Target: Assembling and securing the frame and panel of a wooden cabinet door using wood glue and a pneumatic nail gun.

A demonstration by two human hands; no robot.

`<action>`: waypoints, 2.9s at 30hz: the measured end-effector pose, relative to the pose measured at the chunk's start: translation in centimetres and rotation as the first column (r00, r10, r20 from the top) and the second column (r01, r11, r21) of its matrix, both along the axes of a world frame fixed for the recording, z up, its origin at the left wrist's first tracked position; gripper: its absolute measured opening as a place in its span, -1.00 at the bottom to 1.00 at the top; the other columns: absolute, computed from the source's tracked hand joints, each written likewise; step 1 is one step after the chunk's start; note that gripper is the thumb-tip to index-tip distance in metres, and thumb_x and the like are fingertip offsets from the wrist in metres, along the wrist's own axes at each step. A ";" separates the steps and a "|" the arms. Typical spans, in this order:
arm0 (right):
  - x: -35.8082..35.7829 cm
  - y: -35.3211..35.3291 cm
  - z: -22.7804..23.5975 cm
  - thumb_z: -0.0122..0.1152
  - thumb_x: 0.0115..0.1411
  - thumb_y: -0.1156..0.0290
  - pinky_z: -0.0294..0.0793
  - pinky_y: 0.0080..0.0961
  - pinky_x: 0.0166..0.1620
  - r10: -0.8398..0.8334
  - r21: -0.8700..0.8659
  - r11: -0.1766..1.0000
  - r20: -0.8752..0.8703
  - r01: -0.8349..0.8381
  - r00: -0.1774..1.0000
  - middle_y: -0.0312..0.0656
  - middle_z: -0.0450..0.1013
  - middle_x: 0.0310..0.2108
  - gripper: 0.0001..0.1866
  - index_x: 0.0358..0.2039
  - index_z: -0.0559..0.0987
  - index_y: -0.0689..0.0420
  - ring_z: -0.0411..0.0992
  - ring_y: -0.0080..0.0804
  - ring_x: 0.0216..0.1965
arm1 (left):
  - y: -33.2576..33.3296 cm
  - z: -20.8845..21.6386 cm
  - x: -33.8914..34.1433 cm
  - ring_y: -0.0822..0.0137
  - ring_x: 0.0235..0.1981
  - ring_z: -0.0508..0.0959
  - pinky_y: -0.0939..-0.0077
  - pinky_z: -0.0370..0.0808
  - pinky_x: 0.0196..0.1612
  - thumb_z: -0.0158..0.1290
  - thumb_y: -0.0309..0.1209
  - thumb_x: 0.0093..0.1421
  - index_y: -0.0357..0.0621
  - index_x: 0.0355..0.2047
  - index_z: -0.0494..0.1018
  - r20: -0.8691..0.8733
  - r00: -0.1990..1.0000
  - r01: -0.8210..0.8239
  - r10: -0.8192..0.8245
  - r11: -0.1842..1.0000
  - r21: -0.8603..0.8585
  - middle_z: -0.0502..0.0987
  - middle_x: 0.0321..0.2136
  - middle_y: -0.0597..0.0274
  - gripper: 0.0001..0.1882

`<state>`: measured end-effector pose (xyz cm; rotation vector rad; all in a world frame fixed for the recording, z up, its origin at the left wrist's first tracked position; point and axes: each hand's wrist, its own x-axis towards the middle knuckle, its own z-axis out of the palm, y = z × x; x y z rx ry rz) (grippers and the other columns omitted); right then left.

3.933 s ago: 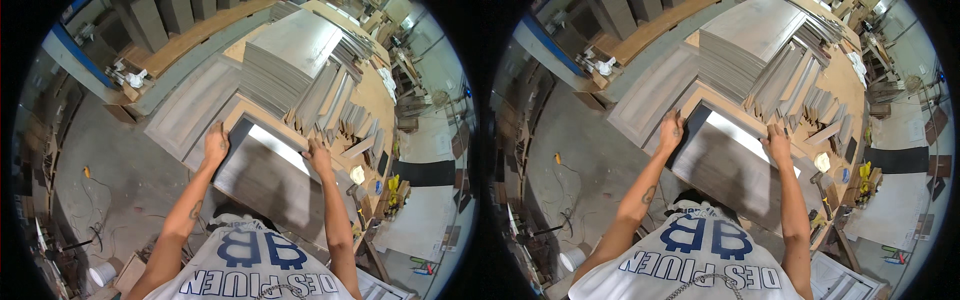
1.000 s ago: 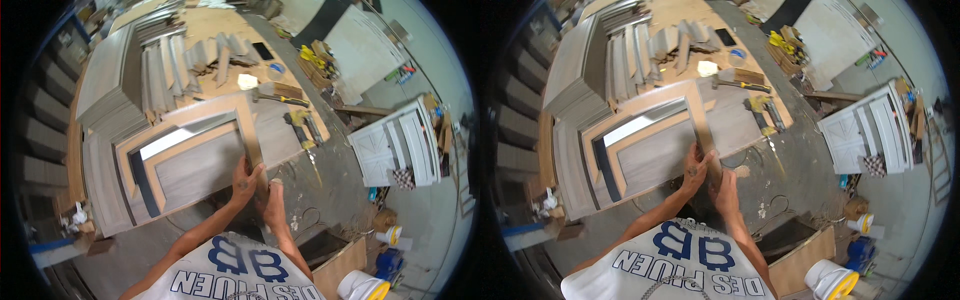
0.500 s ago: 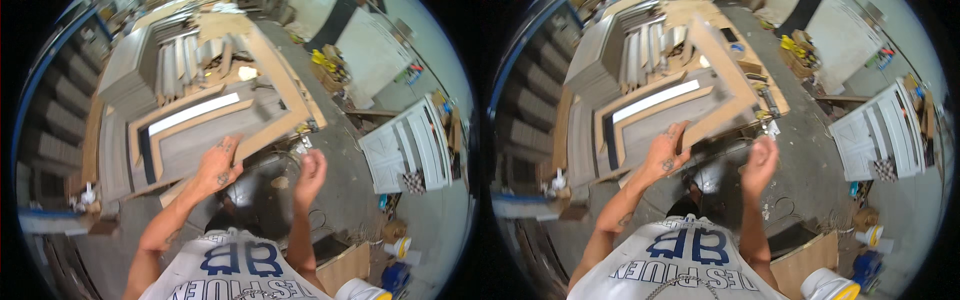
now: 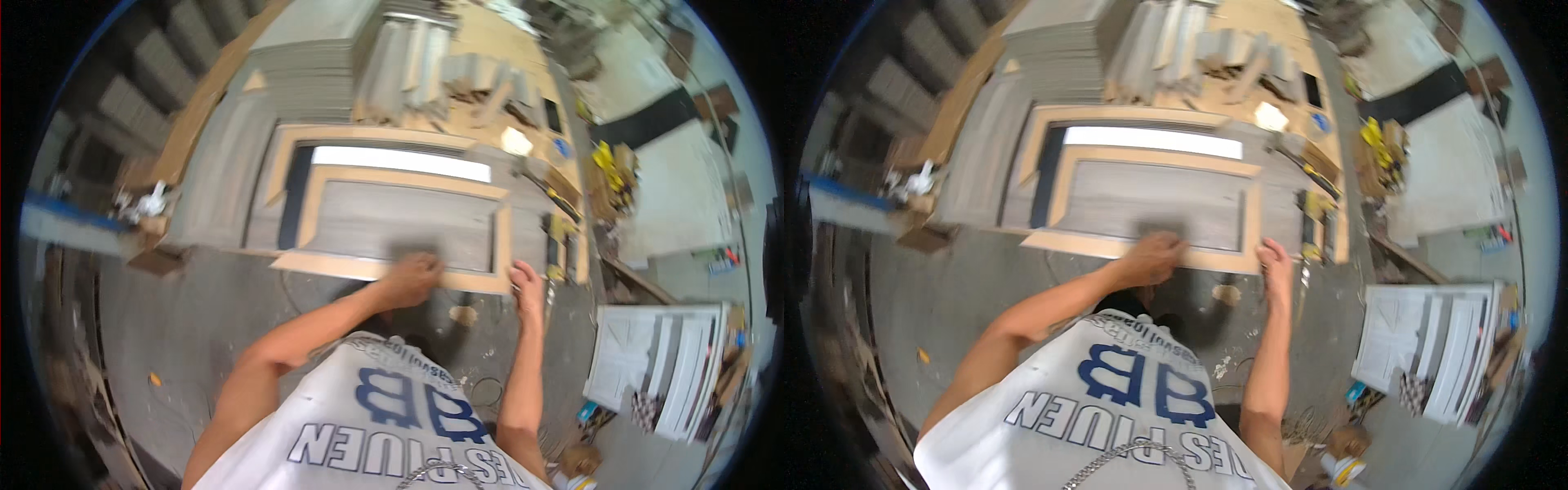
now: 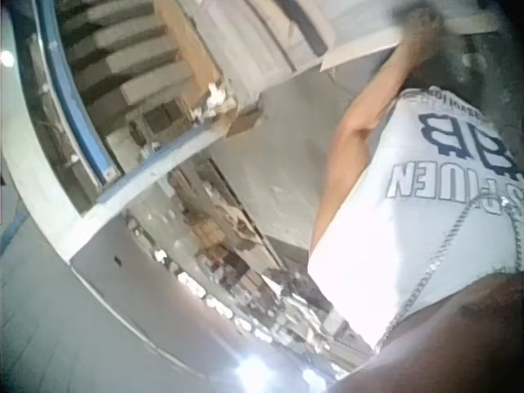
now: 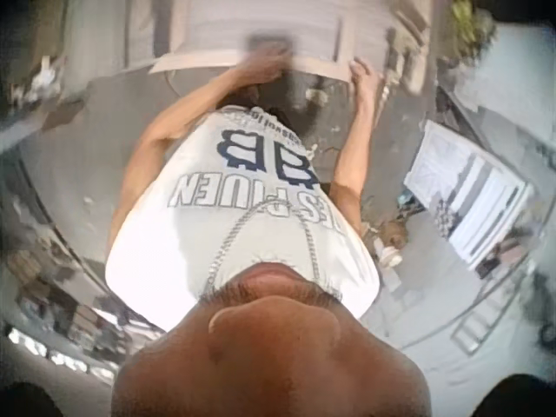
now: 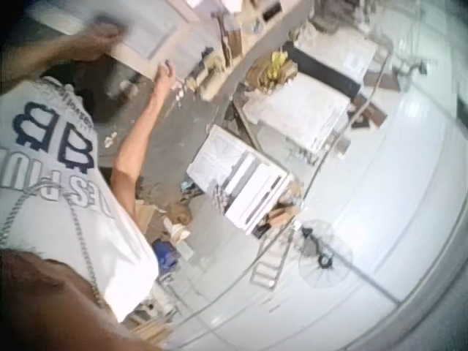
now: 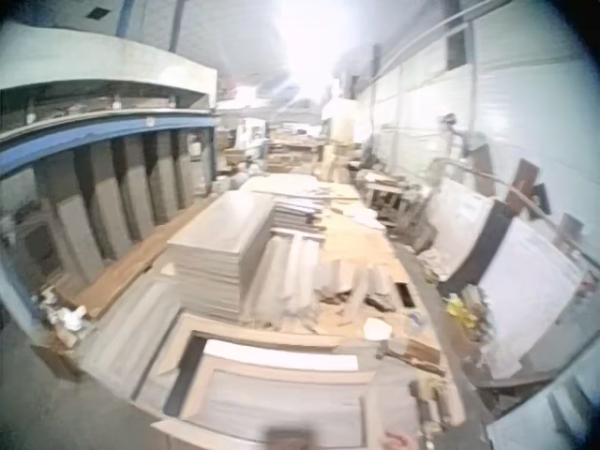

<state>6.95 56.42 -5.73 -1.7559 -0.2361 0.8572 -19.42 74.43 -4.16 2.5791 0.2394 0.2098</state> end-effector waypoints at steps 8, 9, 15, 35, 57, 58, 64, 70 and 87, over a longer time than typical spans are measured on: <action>5.9 3.2 -0.8 0.33 0.19 0.30 0.23 -0.62 -0.52 0.115 -0.146 0.986 0.208 -0.086 0.971 -0.41 0.36 -0.55 -0.58 -0.07 0.52 0.34 0.24 -0.67 -0.57 | 0.6 -4.2 5.4 0.02 -0.05 0.46 0.22 0.40 0.03 0.09 -0.52 0.00 -0.47 -0.02 0.35 0.109 0.994 -0.020 0.004 0.989 0.146 0.49 -0.11 -0.13 -0.50; 6.2 3.6 -1.0 0.33 0.19 0.30 0.23 -0.62 -0.52 0.132 -0.158 0.982 0.203 -0.100 0.970 -0.41 0.36 -0.55 -0.58 -0.07 0.52 0.34 0.24 -0.67 -0.57 | 0.9 -4.3 5.6 0.02 -0.05 0.46 0.22 0.40 0.03 0.09 -0.52 0.00 -0.47 -0.02 0.35 0.106 0.994 -0.034 0.020 0.990 0.134 0.49 -0.11 -0.13 -0.50; 6.2 4.7 -2.3 0.33 0.19 0.21 0.44 -0.52 -0.33 0.380 -0.410 0.890 0.431 -0.197 0.818 -0.17 0.53 -0.43 -0.52 -0.08 0.53 0.38 0.43 -0.53 -0.43 | 1.9 -4.6 6.1 0.09 -0.10 0.47 0.24 0.42 -0.03 0.10 -0.43 0.03 -0.44 -0.06 0.39 0.095 0.994 -0.070 0.049 0.971 0.230 0.52 -0.22 -0.05 -0.53; 2.9 5.5 -0.7 0.43 0.06 0.18 0.43 -0.27 -0.09 0.550 -0.596 0.791 0.596 -0.137 0.584 0.05 0.46 -0.21 -0.34 0.05 0.45 0.37 0.45 -0.14 -0.21 | 5.9 -3.9 -1.3 0.08 0.12 0.36 0.17 0.25 0.21 0.07 -0.40 0.09 -0.22 0.07 0.35 -0.033 0.987 -0.155 0.156 0.988 0.029 0.41 0.03 0.08 -0.51; 3.2 5.2 -0.7 0.45 0.06 0.18 0.45 -0.30 0.02 0.530 -0.617 0.779 0.552 -0.113 0.644 0.12 0.52 -0.13 -0.32 0.07 0.45 0.37 0.51 -0.09 -0.10 | 7.1 -4.2 -1.4 0.10 0.14 0.38 0.26 0.30 0.23 0.24 -0.34 -0.05 -0.21 0.04 0.43 0.080 0.992 -0.095 0.101 0.992 -0.078 0.46 0.04 0.12 -0.40; 3.2 5.0 -0.7 0.45 0.06 0.18 0.45 -0.30 0.02 0.529 -0.616 0.780 0.551 -0.113 0.645 0.12 0.52 -0.13 -0.32 0.07 0.45 0.37 0.51 -0.09 -0.10 | 7.2 -4.1 -1.4 0.10 0.14 0.38 0.26 0.30 0.23 0.24 -0.34 -0.05 -0.21 0.04 0.43 0.079 0.992 -0.095 0.101 0.992 -0.077 0.46 0.04 0.12 -0.40; 3.1 4.7 -0.4 0.44 0.05 0.21 0.45 -0.26 -0.01 0.537 -0.630 0.766 0.523 -0.124 0.662 0.13 0.51 -0.14 -0.35 0.06 0.46 0.36 0.50 -0.05 -0.12 | 7.0 -4.0 -1.4 0.08 0.08 0.44 0.25 0.37 0.16 0.20 -0.33 -0.08 -0.24 -0.08 0.47 0.166 0.980 -0.097 0.113 0.990 -0.105 0.50 -0.05 0.12 -0.49; 3.3 4.8 -0.9 0.43 0.05 0.23 0.44 -0.29 -0.01 0.531 -0.642 0.752 0.458 -0.149 0.713 0.12 0.51 -0.14 -0.37 0.04 0.47 0.38 0.50 -0.08 -0.13 | 6.7 -4.2 -1.7 0.07 0.09 0.43 0.25 0.37 0.16 0.19 -0.34 -0.03 -0.24 -0.09 0.46 0.143 0.979 -0.134 0.147 0.987 -0.093 0.50 -0.04 0.13 -0.54; 2.3 8.2 -1.2 0.42 0.03 0.26 0.33 -0.13 0.12 0.423 -0.509 0.860 0.666 -0.040 0.614 0.16 0.41 -0.05 -0.31 0.11 0.39 0.34 0.35 0.11 0.03 | 6.5 -3.2 -1.6 0.01 0.14 0.40 0.16 0.34 0.24 0.20 -0.42 0.05 -0.22 0.11 0.41 -0.002 0.993 -0.115 0.115 0.991 -0.071 0.45 0.09 0.06 -0.44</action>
